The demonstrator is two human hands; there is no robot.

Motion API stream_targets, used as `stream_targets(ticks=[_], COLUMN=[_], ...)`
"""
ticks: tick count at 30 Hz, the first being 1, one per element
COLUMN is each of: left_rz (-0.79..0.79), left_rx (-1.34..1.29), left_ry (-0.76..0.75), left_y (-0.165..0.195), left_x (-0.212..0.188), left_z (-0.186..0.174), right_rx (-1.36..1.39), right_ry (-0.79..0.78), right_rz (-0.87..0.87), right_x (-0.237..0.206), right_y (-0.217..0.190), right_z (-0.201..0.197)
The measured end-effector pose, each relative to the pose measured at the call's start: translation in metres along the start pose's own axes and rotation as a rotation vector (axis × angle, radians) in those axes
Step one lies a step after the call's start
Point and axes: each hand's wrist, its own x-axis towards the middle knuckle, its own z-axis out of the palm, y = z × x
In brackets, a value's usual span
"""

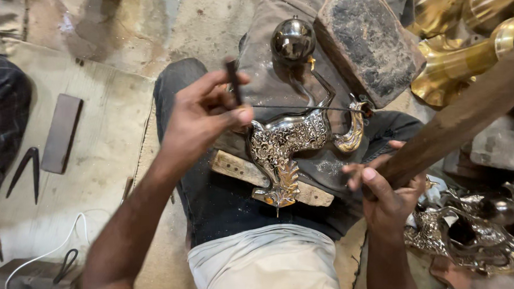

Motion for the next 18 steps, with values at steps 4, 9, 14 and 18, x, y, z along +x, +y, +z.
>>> stream_targets(ticks=[4, 9, 14, 18], left_rz=[-0.07, -0.189, -0.099, 0.019], left_rx=[0.186, 0.45, 0.596, 0.528], left_ry=[-0.121, -0.184, -0.285, -0.365], left_y=[0.019, 0.027, 0.015, 0.007], left_x=[0.027, 0.045, 0.043, 0.041], left_z=[0.02, 0.036, 0.034, 0.027], right_rx=[-0.171, -0.324, -0.466, -0.5], right_ry=[0.052, 0.041, -0.014, -0.091], right_rz=[0.05, 0.093, 0.114, 0.107], right_x=[0.004, 0.01, 0.025, 0.038], right_y=[-0.007, -0.008, -0.005, -0.004], right_z=[0.001, -0.015, -0.036, -0.045])
